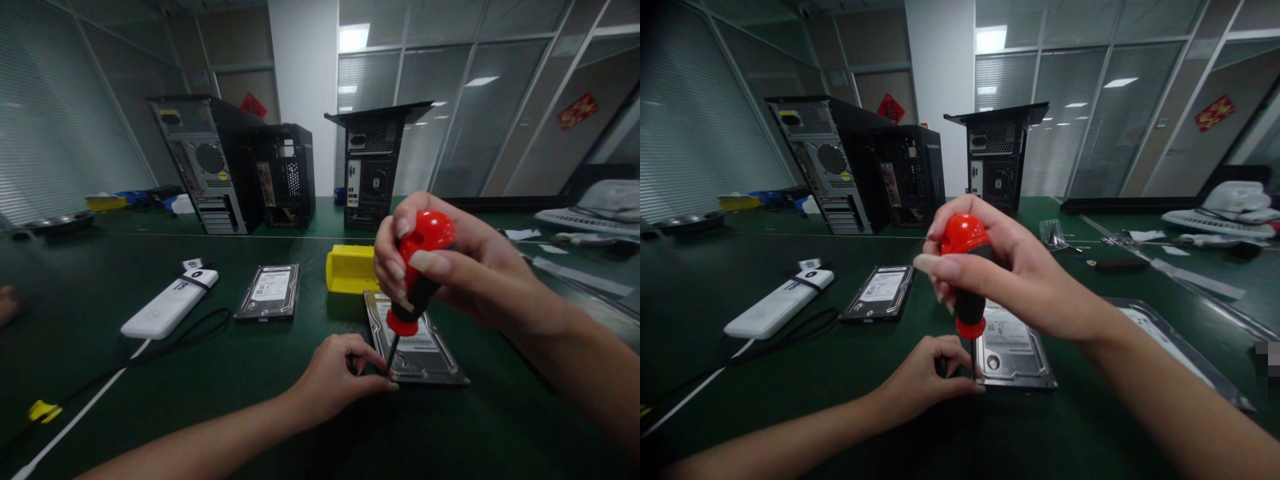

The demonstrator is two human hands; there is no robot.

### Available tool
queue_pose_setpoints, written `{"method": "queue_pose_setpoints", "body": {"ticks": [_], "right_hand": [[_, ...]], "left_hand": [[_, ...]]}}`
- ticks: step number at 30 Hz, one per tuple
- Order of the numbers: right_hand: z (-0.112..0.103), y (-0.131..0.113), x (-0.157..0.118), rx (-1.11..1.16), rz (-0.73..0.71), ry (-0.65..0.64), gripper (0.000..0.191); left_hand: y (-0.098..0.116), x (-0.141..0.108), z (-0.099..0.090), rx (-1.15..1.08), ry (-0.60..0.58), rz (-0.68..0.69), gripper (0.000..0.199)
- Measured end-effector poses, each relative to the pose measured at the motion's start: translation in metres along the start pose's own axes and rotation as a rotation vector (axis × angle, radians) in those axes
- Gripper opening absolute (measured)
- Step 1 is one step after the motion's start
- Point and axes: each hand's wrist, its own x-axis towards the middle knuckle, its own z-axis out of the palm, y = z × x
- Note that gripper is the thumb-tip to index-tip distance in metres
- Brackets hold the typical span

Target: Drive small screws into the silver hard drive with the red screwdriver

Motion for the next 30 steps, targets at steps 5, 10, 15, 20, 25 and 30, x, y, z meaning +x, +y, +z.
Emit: {"method": "queue_pose_setpoints", "body": {"ticks": [5,10,15,20,25,30], "right_hand": [[-0.002,0.0006,-0.0005,0.028,-0.006,-0.019,0.013],[-0.0023,-0.0001,0.0008,0.025,0.006,-0.025,0.013],[-0.0003,-0.0006,0.0011,0.052,-0.02,-0.033,0.013],[0.0002,-0.0009,0.0006,0.063,-0.012,-0.047,0.013],[-0.0005,-0.0005,0.0,0.056,-0.017,-0.045,0.014],[0.0002,-0.0023,0.0005,0.039,-0.01,-0.032,0.013]], "left_hand": [[-0.0014,0.0004,0.001,-0.014,0.004,0.009,0.031],[-0.0006,0.0009,-0.0001,-0.035,-0.013,0.009,0.03],[0.0028,0.0005,-0.0015,-0.036,-0.019,-0.019,0.03],[0.0042,-0.0002,-0.0005,-0.049,-0.001,-0.041,0.029],[0.0036,-0.0006,-0.0005,-0.046,-0.002,-0.039,0.031],[0.0033,-0.0003,-0.0008,-0.028,-0.007,-0.036,0.031]]}}
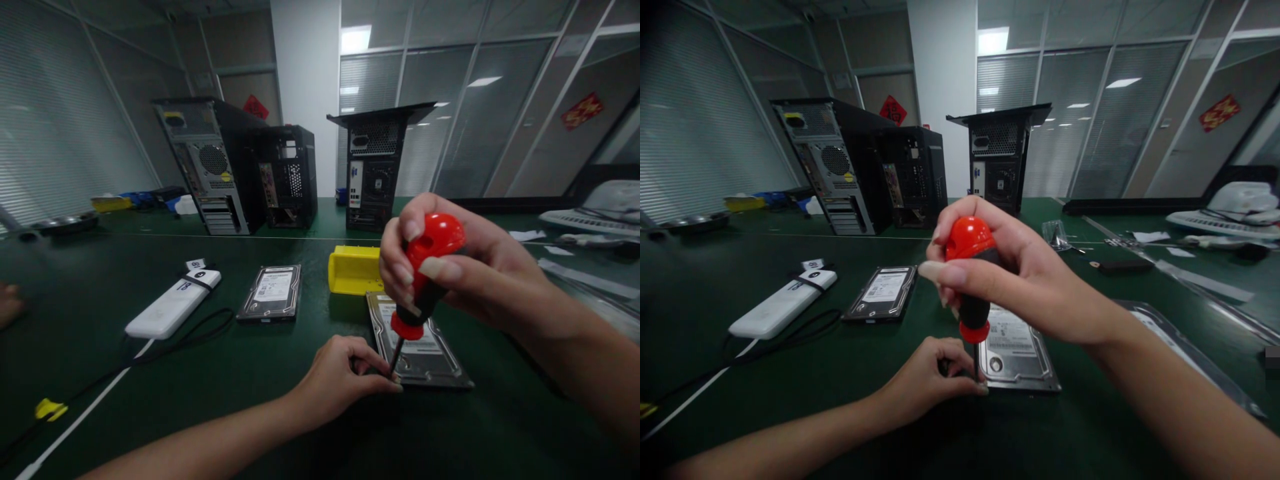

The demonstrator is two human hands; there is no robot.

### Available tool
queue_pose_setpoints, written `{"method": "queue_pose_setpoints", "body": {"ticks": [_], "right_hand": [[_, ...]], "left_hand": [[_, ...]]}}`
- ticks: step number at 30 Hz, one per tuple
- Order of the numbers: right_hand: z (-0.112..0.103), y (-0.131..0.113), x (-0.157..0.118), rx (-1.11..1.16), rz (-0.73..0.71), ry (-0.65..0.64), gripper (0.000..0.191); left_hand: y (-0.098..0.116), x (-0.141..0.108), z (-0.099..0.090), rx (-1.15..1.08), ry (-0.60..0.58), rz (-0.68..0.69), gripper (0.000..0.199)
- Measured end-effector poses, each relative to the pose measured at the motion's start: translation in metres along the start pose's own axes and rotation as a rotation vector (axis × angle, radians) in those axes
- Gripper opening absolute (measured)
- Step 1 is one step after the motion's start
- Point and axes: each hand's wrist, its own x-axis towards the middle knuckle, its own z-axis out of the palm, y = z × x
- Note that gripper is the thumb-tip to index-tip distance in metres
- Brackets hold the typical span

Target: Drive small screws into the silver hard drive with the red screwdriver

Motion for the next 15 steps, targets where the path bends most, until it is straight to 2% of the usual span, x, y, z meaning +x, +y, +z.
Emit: {"method": "queue_pose_setpoints", "body": {"ticks": [15], "right_hand": [[-0.0005,0.0005,0.0002,0.019,-0.006,-0.012,0.014]], "left_hand": [[-0.0015,0.0006,0.0007,0.033,-0.001,0.018,0.033]]}}
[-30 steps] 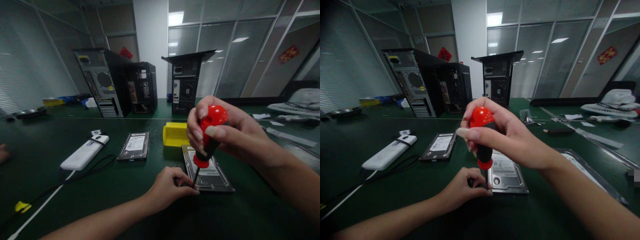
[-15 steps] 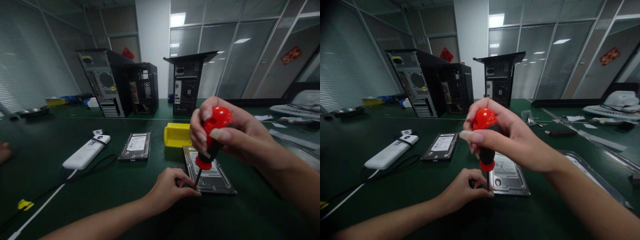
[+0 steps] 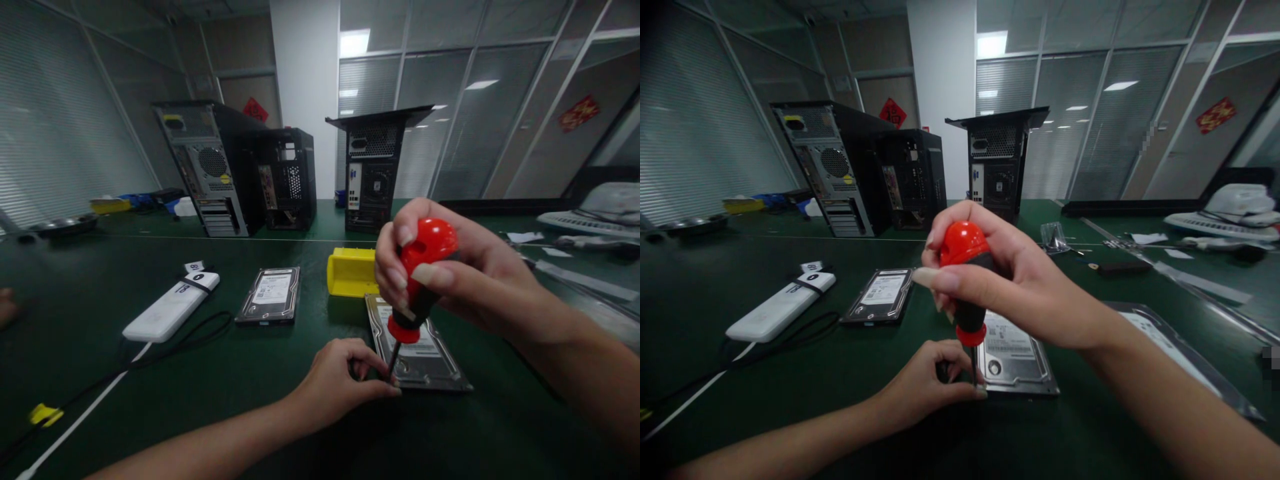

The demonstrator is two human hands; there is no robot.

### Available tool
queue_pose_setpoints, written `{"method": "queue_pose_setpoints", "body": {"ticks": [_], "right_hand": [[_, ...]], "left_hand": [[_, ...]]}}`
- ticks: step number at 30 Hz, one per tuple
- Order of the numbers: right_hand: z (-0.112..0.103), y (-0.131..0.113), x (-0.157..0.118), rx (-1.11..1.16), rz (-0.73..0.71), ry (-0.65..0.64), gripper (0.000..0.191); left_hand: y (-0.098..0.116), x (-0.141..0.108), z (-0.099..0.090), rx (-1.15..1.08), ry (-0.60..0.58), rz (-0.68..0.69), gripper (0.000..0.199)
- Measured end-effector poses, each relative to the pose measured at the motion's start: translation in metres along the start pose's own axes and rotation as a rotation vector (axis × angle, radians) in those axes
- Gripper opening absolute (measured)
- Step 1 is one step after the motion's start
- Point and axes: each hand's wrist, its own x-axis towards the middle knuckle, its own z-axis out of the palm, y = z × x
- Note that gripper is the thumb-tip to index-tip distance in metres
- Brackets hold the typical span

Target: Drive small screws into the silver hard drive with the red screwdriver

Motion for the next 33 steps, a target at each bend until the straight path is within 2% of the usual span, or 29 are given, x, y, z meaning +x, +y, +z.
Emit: {"method": "queue_pose_setpoints", "body": {"ticks": [14,21,33], "right_hand": [[0.0002,0.0004,-0.0022,-0.006,0.026,0.016,0.014],[0.0005,-0.001,-0.0037,-0.017,0.024,-0.005,0.015],[-0.0006,-0.0019,-0.003,-0.047,0.028,0.031,0.014]], "left_hand": [[-0.0016,-0.0002,0.0007,-0.093,0.002,0.007,0.031],[-0.0025,-0.001,0.0008,-0.045,0.0,-0.001,0.034],[-0.0003,-0.0006,0.0011,-0.027,0.007,-0.005,0.033]]}}
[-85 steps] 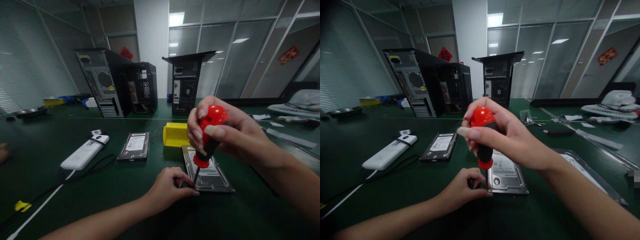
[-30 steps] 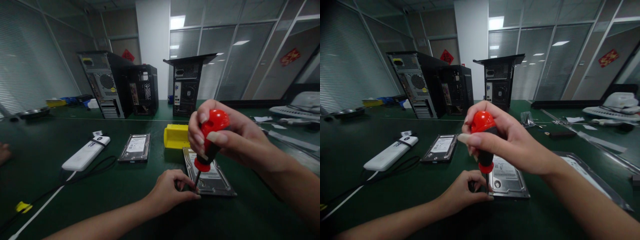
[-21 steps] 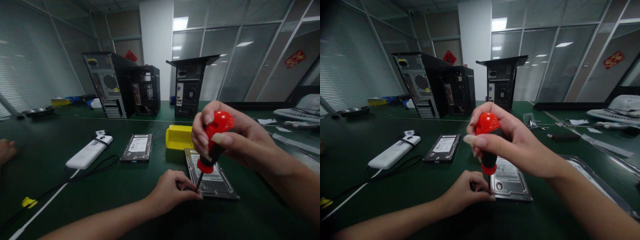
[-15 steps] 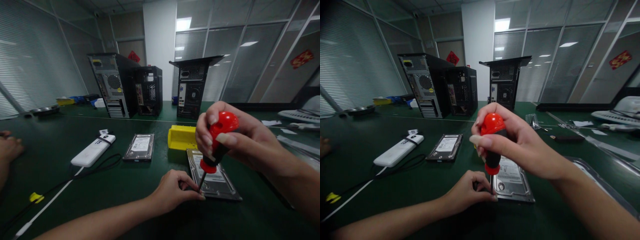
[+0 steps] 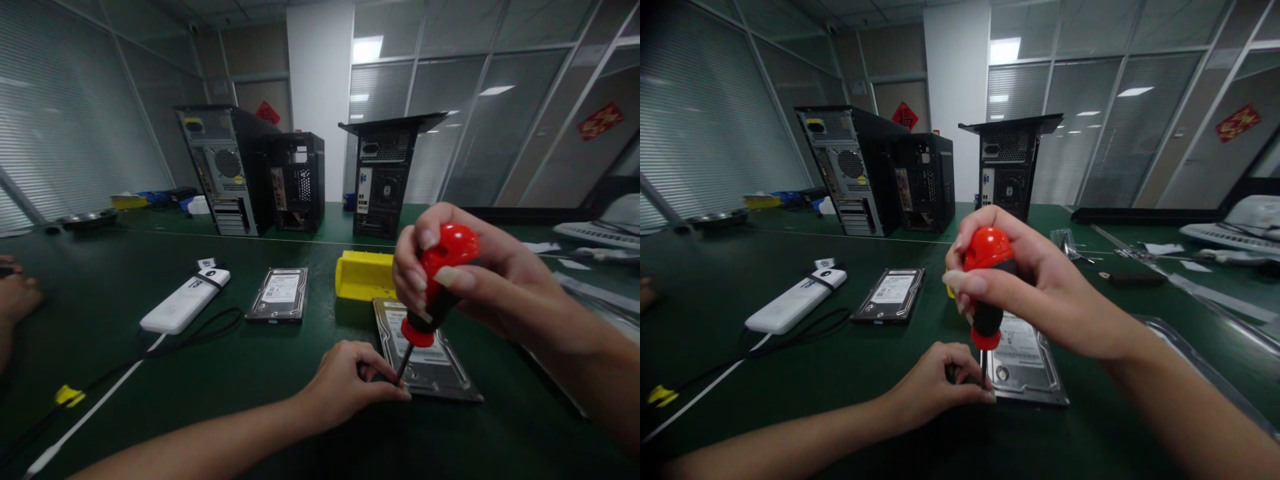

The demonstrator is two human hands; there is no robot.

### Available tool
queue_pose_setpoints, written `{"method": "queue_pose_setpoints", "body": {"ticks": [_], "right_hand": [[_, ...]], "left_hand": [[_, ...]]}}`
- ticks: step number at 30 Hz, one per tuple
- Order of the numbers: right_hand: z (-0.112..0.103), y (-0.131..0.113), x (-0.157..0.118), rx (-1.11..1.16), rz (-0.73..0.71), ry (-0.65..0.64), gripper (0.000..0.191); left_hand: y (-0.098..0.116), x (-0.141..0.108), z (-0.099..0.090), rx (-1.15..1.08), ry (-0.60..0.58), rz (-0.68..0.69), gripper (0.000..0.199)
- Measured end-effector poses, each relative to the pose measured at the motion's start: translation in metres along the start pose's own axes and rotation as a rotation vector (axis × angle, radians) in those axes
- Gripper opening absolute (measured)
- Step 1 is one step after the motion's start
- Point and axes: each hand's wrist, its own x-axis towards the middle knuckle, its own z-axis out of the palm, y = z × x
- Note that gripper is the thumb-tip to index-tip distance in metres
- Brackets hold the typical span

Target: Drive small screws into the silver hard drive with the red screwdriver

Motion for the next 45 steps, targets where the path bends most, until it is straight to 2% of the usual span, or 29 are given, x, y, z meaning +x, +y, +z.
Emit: {"method": "queue_pose_setpoints", "body": {"ticks": [14,20,26,33,38,43,45], "right_hand": [[-0.002,0.001,0.0,-0.011,0.037,0.029,0.014],[-0.01,0.003,0.004,0.102,0.068,-0.02,0.021],[-0.003,-0.002,0.002,0.037,0.095,0.056,0.017],[-0.002,-0.001,0.004,0.005,0.077,0.04,0.014],[-0.003,0.002,0.005,0.001,0.082,0.064,0.017],[-0.002,-0.001,0.005,0.051,0.098,0.064,0.03],[-0.003,-0.003,0.005,0.046,0.107,0.083,0.027]], "left_hand": [[-0.007,0.002,0.001,0.028,0.004,0.04,0.033],[-0.008,0.002,0.002,0.024,0.014,0.039,0.031],[-0.004,0.0,0.001,0.022,0.001,0.025,0.031],[-0.003,0.0,0.002,0.018,0.084,0.028,0.036],[-0.004,0.001,0.003,-0.023,0.075,0.013,0.032],[-0.005,0.002,0.001,-0.058,0.046,0.01,0.031],[-0.004,0.002,0.001,-0.049,0.042,0.01,0.031]]}}
